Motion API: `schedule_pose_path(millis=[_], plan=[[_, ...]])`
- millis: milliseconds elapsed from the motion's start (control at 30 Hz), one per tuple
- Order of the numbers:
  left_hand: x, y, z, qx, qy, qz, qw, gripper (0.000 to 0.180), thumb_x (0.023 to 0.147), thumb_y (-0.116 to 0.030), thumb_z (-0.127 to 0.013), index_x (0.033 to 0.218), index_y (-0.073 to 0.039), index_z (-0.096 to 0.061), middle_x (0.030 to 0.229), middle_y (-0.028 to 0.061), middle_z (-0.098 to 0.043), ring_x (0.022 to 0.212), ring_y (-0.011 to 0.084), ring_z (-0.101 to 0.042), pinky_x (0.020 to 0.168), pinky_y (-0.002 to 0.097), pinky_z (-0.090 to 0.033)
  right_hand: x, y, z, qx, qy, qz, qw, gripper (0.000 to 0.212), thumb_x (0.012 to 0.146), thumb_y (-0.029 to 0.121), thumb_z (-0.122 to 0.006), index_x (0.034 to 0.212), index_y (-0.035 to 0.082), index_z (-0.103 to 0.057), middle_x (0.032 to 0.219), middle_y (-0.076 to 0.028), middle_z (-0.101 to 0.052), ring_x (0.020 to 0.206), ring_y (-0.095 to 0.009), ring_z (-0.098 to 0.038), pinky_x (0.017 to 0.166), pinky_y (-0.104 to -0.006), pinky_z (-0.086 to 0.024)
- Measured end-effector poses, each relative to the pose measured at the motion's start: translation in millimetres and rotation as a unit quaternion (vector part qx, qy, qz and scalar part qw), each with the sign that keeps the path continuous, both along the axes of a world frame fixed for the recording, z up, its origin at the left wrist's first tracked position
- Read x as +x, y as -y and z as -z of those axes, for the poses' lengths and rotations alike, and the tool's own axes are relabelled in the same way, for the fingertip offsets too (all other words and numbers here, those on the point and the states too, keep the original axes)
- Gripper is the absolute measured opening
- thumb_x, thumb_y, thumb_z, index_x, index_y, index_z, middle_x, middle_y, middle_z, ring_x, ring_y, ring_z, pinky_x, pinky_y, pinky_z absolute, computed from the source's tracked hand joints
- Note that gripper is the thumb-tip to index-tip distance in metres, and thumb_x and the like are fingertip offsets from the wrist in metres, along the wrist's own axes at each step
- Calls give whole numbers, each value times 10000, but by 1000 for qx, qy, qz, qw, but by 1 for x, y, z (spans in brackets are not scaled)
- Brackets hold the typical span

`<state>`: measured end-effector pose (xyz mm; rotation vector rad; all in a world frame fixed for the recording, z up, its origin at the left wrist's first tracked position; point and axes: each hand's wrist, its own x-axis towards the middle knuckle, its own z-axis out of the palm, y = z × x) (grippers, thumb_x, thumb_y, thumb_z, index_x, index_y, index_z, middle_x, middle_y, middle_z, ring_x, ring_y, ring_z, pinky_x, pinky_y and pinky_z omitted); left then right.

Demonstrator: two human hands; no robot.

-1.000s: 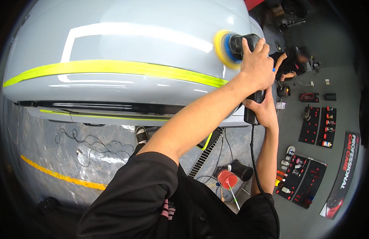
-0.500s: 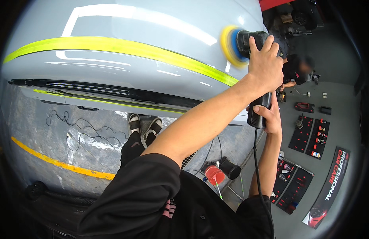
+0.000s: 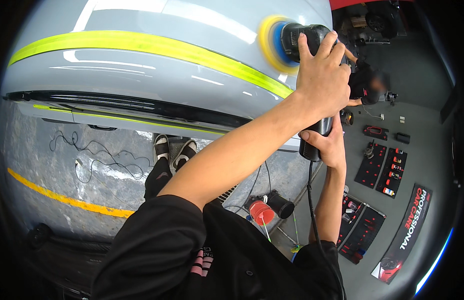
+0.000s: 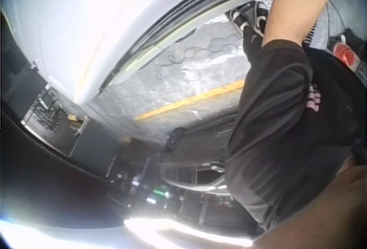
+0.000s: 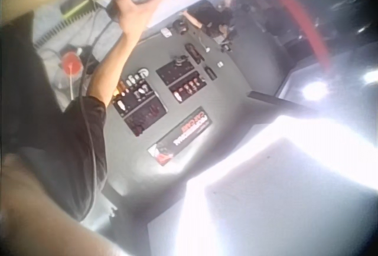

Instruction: The person uses a dual-action polisher with a yellow pad to polish the hood of a gray car. They move the polisher in overlapping passes across the surface while using their left hand to stabilize the tool and guide it along the edges. The hood is masked with bright green tape to protect adjacent areas.

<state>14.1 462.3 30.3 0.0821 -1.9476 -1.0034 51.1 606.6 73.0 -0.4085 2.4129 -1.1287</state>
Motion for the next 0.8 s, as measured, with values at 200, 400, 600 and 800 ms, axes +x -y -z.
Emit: schedule_pose_path(millis=[200,400,600,800], plan=[[13,9,-3,12,-14,-14,1000,182,713,-188,-741,827,-59,-801,1304,146,-605,1410,361,-404,1038,762,-276,10,10,-2,0,9,-2,1000,816,662,126,-854,1365,18,-453,1081,-84,-629,917,-178,-628,807,-324,-537],[18,15,-3,19,-25,-25,999,178,709,-191,-760,824,-63,-804,1292,140,-608,1404,353,-411,1028,756,-281,14,18,-5,7,7,-7,1000,826,662,117,-852,1372,11,-443,1083,-86,-628,915,-175,-629,795,-321,-537],[23,21,-5,19,-12,-22,1000,209,718,-218,-782,856,-64,-817,1290,140,-607,1394,353,-416,1032,758,-276,17,25,-10,21,8,-14,1000,841,661,110,-851,1384,6,-433,1089,-86,-626,915,-174,-629,796,-318,-535],[23,25,-6,19,-25,-40,999,206,718,-207,-768,855,-61,-816,1291,145,-607,1389,363,-420,1030,762,-276,17,27,-11,15,12,-15,1000,846,664,107,-852,1392,10,-432,1082,-80,-630,923,-171,-629,812,-319,-532]])
